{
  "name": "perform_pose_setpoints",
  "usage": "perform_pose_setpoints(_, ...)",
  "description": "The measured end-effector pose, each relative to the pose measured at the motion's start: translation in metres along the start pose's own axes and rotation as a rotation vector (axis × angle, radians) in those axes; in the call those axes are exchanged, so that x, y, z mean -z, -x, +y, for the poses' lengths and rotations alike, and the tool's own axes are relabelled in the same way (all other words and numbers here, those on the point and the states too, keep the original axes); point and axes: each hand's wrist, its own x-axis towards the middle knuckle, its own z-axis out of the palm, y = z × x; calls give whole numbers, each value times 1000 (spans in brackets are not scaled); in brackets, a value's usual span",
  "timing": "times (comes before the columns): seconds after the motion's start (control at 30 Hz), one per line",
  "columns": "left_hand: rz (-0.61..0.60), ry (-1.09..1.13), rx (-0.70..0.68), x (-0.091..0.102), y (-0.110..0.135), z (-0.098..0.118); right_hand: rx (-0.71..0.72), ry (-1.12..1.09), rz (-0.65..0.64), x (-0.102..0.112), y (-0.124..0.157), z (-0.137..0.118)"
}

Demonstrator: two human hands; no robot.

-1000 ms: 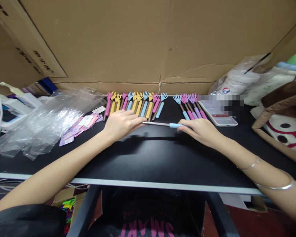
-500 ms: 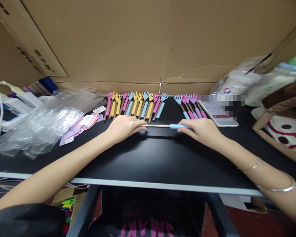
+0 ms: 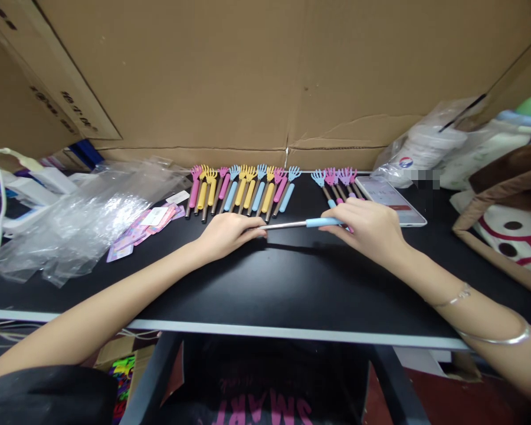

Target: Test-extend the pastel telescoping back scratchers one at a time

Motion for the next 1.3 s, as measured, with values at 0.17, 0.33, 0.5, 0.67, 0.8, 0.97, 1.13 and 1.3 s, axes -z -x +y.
perform_pose_setpoints(0.17, 257, -250, -74, 1, 0, 1, -69, -34, 4, -3, 0, 0)
perform_pose_setpoints(0.33, 420, -408, -160, 9, 1, 3, -91, -53, 1, -4, 2, -1)
perform_pose_setpoints(0.5, 384, -408, -172, 19, 1, 4, -73, -122, -73, -7, 4, 0)
perform_pose_setpoints(0.67, 401, -466, -202, 22, 1, 3, -80, -138, -158, -8, 5, 0)
perform_pose_setpoints(0.8, 418, -461, -236, 18, 2, 2, -65, -125, -168, -5, 3, -2)
perform_pose_setpoints(0.97, 342, -391, -191, 9, 1, 2, -73, -119, -173, -2, 1, -2)
perform_pose_setpoints(1.13, 248, -359, -161, 9, -1, 1, -97, -103, -133, -1, 1, 0)
perform_pose_setpoints(1.3, 180, -386, -132, 20, -1, -9, -92, -75, -89, 5, 1, 11)
